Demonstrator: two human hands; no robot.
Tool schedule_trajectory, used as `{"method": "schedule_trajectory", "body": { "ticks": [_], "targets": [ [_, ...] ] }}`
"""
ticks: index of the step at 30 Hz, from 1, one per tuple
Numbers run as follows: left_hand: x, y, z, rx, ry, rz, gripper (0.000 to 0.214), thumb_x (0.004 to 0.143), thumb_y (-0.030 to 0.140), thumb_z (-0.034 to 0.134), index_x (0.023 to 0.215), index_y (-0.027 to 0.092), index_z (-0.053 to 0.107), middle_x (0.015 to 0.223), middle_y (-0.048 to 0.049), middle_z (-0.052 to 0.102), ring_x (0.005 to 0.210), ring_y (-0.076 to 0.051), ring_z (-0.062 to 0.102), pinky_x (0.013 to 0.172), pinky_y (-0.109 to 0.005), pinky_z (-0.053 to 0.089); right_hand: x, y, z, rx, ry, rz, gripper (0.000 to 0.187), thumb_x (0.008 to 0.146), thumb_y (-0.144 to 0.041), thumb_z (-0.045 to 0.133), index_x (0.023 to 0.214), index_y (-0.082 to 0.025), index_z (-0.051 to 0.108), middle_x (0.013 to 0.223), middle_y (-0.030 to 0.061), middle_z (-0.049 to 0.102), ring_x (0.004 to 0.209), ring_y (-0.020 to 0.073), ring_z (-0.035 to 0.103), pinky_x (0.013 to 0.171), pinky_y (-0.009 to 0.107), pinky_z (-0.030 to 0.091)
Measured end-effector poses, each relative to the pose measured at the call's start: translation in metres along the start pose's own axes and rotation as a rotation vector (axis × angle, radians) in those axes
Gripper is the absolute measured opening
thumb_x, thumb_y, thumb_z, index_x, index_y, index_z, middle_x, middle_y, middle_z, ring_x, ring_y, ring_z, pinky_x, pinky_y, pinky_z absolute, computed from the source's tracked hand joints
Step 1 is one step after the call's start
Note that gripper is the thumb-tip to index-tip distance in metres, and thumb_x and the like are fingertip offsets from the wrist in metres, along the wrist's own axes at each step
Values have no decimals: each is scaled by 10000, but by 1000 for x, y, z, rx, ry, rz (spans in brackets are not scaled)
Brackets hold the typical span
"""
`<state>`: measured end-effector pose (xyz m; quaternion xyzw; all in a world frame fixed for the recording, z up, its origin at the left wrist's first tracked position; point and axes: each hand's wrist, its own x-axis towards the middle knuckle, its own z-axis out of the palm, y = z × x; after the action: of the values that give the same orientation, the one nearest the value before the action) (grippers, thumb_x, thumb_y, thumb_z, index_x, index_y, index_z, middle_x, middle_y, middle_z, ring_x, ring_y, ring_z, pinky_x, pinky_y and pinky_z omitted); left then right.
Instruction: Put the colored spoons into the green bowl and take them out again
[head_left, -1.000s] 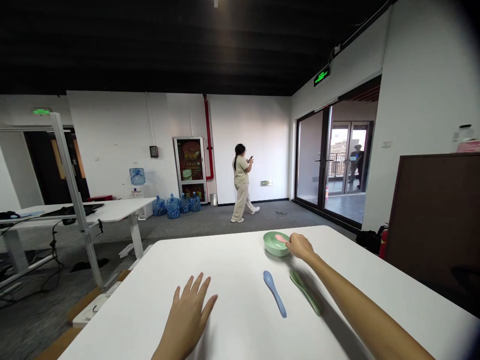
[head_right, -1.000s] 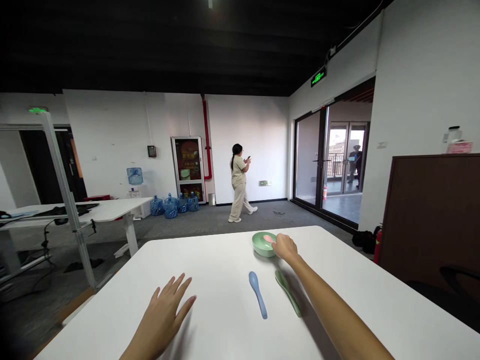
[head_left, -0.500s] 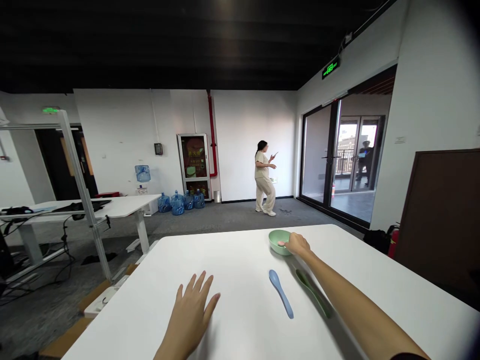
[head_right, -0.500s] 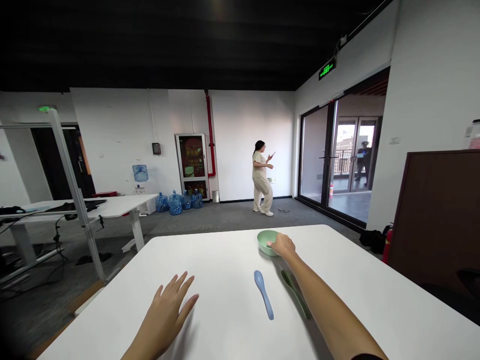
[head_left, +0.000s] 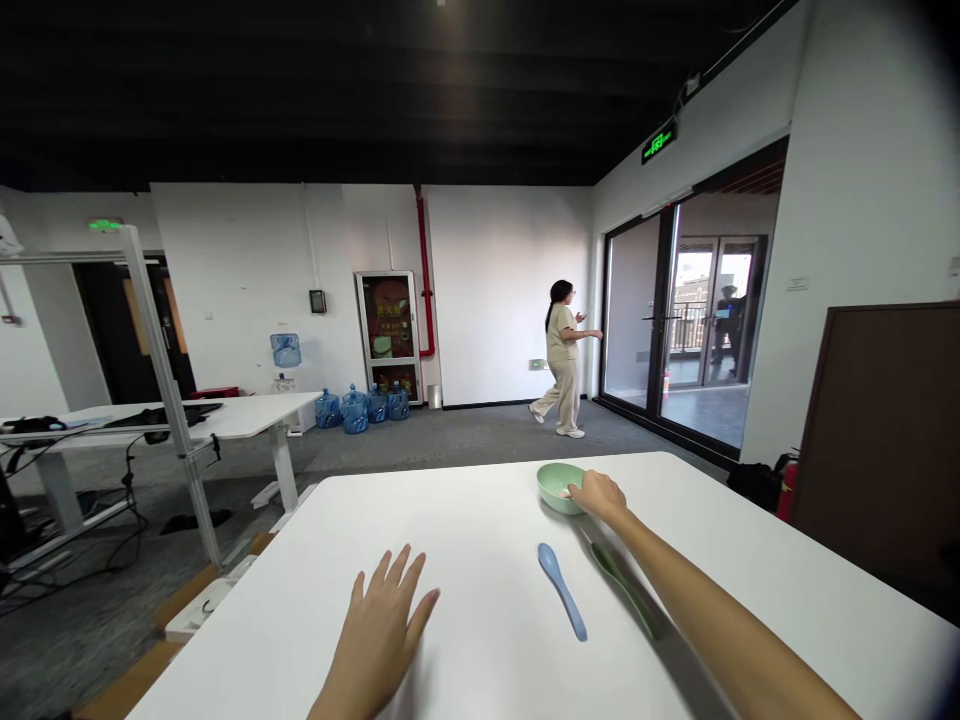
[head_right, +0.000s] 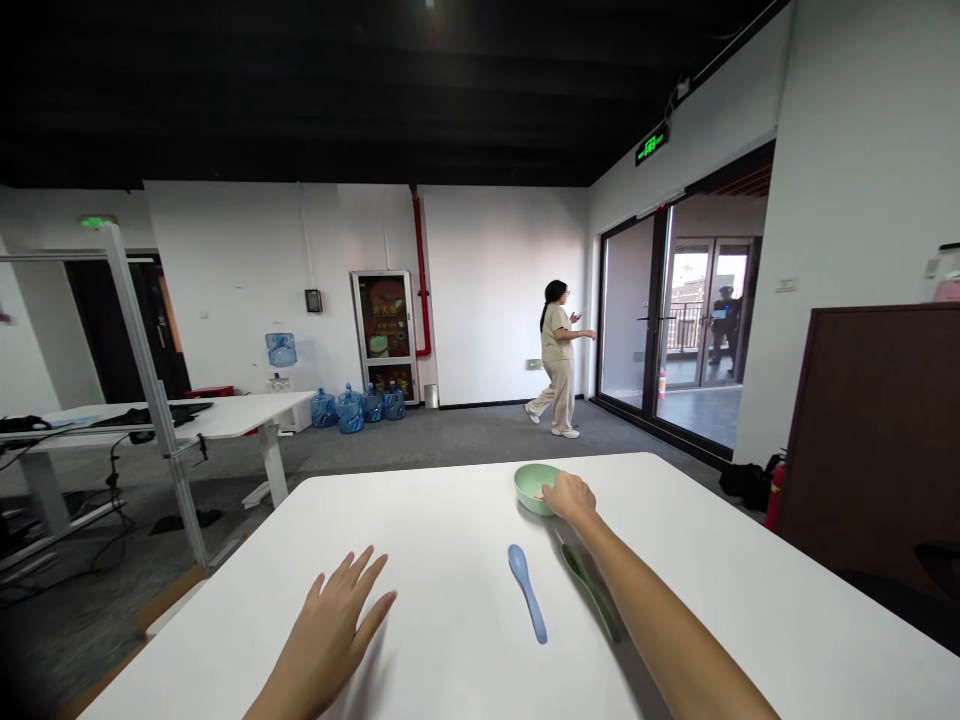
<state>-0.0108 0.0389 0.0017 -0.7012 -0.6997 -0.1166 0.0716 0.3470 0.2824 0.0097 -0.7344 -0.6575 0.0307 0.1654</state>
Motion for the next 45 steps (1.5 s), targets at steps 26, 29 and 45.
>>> {"method": "schedule_trajectory", "body": {
  "ticks": [26,29,45],
  "targets": [
    [-5,6,-5,30,41,7,559,1038,491,379,1521,255,532,1636,-103,493,1536,-362,407,1219,-637,380,-144,72,-12,100,105,-167,761,1003,-639,350,1570,-152,493,1670,132,412,1562,307,355,1241,515,351],
    [-5,7,-6,38,25,6,569,1043,492,359,1532,249,517,1647,-97,477,1544,-362,392,1226,-635,370,-152,74,-6,112,83,-163,769,998,-652,340,1564,-159,505,1671,128,411,1563,304,355,1236,503,362],
    [-7,7,-6,22,50,13,548,1038,491,377,1511,269,545,1629,-97,505,1530,-362,419,1211,-634,392,-155,73,-2,145,85,-181,778,989,-679,338,1546,-171,530,1643,131,458,1547,315,382,1226,505,372]
  ]
}}
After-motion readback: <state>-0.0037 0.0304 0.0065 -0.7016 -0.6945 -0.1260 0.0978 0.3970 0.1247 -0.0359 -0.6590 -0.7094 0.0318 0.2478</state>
